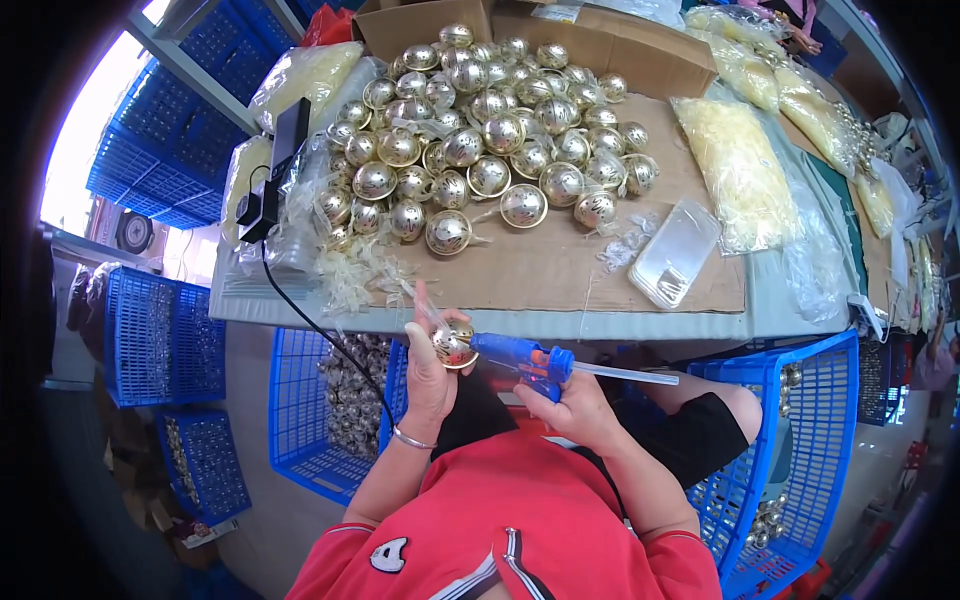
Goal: Decorating gold Christmas baubles by applying hot glue and attaching a decorative element.
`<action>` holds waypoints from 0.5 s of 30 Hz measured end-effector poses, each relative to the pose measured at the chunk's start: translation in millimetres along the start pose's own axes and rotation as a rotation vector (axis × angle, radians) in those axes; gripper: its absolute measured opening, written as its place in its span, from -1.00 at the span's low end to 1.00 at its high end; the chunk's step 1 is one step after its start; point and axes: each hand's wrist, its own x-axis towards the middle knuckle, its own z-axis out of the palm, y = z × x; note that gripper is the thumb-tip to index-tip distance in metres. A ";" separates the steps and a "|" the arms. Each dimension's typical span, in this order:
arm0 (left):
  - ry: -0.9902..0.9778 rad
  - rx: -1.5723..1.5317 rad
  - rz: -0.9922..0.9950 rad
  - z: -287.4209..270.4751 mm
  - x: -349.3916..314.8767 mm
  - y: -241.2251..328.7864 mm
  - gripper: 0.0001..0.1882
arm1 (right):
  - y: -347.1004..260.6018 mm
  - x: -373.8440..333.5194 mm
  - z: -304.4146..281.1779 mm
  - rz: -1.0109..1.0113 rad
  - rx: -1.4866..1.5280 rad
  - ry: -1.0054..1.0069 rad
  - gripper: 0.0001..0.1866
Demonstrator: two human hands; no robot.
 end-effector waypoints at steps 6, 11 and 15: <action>-0.019 0.040 -0.008 1.3 0.1 2.0 -0.13 | 0.9 2.6 2.1 -0.036 -0.039 0.035 -0.84; -0.016 0.011 -0.011 2.0 -0.7 1.9 -0.13 | -3.9 -0.6 -2.0 0.026 -0.070 0.011 -0.68; -0.026 -0.002 -0.004 3.0 0.1 -1.1 -0.15 | -8.5 1.7 -2.2 -0.001 -0.006 -0.028 -0.69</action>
